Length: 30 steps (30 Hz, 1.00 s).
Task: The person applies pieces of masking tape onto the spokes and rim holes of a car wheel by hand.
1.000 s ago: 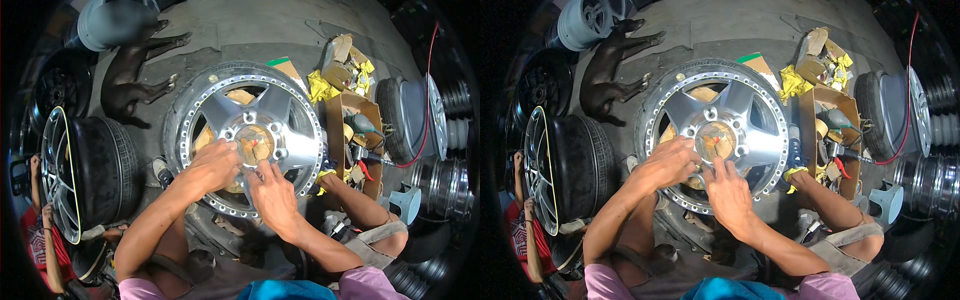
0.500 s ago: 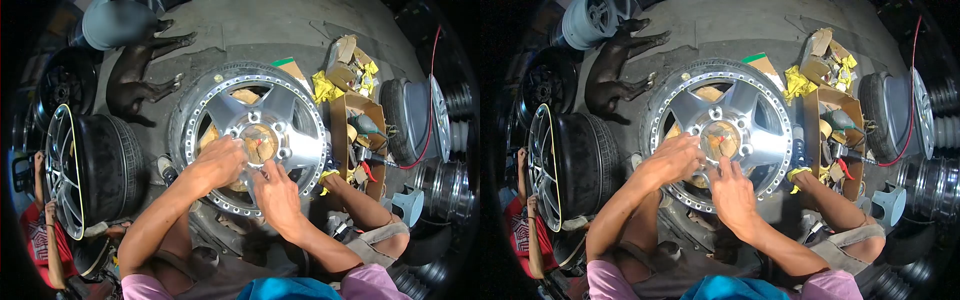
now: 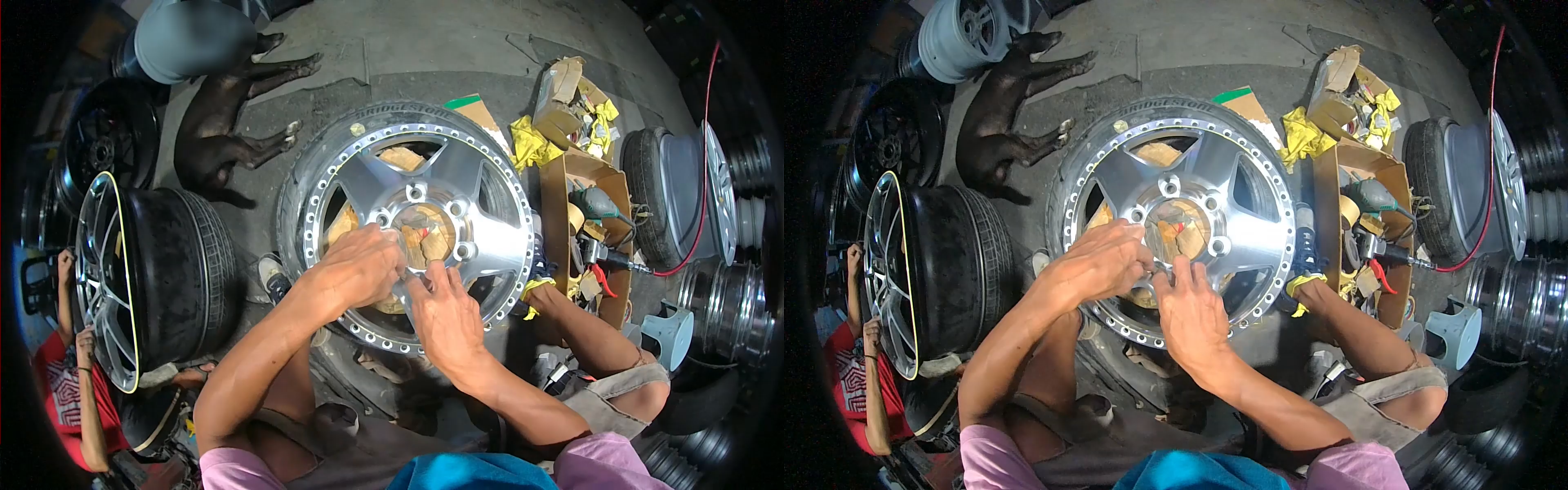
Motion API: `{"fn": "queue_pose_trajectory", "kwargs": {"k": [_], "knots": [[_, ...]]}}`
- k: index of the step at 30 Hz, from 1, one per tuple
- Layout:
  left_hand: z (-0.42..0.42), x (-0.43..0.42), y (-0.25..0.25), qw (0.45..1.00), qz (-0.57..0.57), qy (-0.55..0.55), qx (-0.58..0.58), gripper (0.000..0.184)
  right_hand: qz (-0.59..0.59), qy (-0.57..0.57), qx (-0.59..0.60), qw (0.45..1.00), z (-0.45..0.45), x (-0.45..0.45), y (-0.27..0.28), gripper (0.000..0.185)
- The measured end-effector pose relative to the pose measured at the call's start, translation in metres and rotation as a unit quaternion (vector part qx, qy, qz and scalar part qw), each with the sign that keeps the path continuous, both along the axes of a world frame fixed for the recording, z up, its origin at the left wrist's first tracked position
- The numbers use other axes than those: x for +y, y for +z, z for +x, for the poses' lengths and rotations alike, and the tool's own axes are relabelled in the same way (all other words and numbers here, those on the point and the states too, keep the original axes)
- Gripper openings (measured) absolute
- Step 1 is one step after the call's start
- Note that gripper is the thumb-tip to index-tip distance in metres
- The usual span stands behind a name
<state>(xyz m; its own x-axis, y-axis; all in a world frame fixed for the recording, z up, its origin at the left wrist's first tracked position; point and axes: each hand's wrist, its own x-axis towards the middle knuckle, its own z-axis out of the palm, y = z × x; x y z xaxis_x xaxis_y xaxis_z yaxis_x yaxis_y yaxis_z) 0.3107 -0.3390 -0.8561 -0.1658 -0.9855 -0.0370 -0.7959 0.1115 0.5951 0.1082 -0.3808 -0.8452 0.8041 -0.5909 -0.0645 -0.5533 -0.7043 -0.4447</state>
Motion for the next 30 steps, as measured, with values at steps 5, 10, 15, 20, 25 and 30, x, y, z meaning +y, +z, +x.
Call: {"fn": "queue_pose_trajectory", "kwargs": {"k": [5,10,15,20,25,30], "knots": [[-0.001,-0.007,0.005,0.999,0.045,-0.012,-0.016,0.012,0.009,-0.015,0.017,1.0,0.001,0.0,0.002,0.02],[-0.003,-0.009,0.002,0.997,0.065,-0.006,-0.048,0.015,0.018,-0.015,0.0,1.0,-0.001,-0.001,0.013,0.019],[-0.002,-0.009,0.004,0.997,0.066,-0.005,-0.039,0.015,0.016,-0.007,-0.007,1.0,-0.001,-0.002,0.009,0.019],[-0.002,-0.009,0.009,0.996,0.077,-0.011,-0.043,0.015,0.019,-0.007,-0.003,1.0,-0.001,0.0,0.004,0.02],[-0.006,-0.015,0.015,0.989,0.135,-0.009,-0.056,0.015,0.019,-0.025,-0.01,0.999,0.001,0.003,-0.001,0.021],[-0.008,-0.025,0.018,0.985,0.152,-0.016,-0.085,0.016,0.023,-0.032,0.002,0.999,0.004,-0.001,0.001,0.019]]}}
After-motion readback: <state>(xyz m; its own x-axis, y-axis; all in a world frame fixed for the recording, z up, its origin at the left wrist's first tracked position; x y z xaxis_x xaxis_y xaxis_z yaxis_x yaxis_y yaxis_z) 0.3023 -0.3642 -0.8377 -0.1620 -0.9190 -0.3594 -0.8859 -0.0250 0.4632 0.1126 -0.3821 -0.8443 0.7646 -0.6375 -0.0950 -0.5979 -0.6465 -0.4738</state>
